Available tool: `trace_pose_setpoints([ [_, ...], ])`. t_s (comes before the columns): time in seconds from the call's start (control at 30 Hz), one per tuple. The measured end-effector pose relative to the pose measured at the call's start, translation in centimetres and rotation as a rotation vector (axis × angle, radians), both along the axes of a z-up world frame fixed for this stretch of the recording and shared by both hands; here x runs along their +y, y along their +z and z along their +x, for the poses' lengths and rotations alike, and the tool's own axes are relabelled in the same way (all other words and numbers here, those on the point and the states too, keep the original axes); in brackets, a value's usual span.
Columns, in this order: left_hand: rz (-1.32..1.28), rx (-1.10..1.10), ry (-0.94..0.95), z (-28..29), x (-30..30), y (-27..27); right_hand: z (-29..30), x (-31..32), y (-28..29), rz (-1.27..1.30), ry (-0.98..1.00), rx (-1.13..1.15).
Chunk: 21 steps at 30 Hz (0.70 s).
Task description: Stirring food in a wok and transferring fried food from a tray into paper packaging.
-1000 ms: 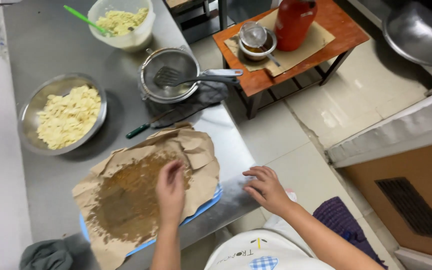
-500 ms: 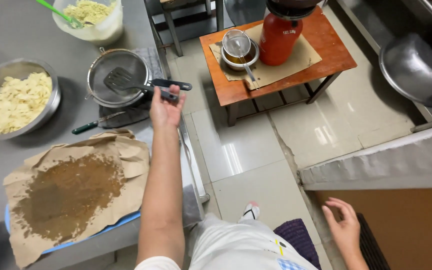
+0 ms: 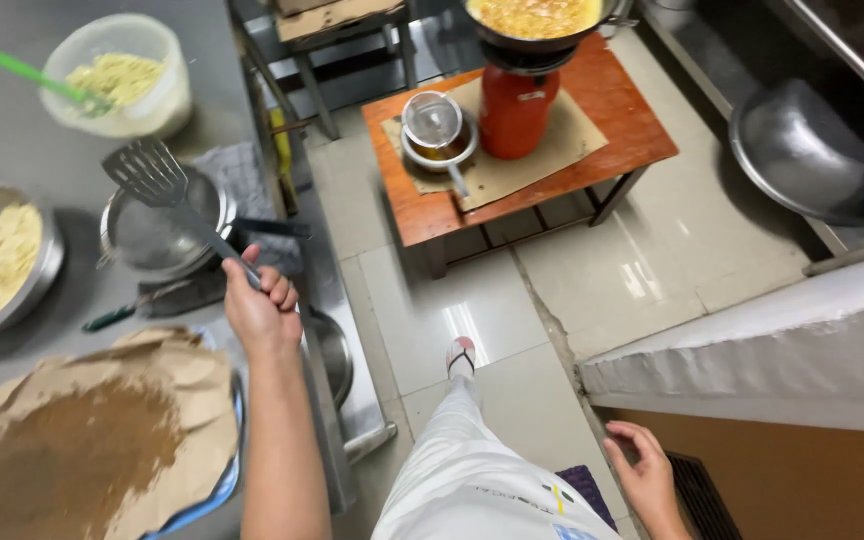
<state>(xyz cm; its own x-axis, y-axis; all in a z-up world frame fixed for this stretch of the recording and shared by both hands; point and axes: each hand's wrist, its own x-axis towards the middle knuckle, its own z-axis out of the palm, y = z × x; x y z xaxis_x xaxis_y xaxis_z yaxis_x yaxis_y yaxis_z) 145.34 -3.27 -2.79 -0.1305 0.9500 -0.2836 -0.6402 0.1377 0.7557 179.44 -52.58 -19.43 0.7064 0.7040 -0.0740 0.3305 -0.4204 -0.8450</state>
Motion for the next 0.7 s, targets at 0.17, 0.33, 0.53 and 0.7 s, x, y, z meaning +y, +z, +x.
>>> trace_pose_setpoints([
  [0.17, 0.128, 0.258, -0.225, 7.9, 1.6, 3.9, 4.9, 5.2, -1.7, -0.011, -0.077, 0.083],
  [0.33, 0.395, 0.766, -0.542, 17.4, 7.9, 7.9, 12.7, 12.6, -3.6, 0.079, 0.025, 0.044],
  [0.53, 0.886, 1.588, -0.663, 27.6, 18.8, 10.5, 20.3, 18.4, -2.8, -0.135, -0.257, 0.256],
  [0.7, 0.825, 2.023, -0.895, 35.4, 22.7, 15.0, 24.2, 21.1, -6.7, -0.209, -0.383, 0.41],
])
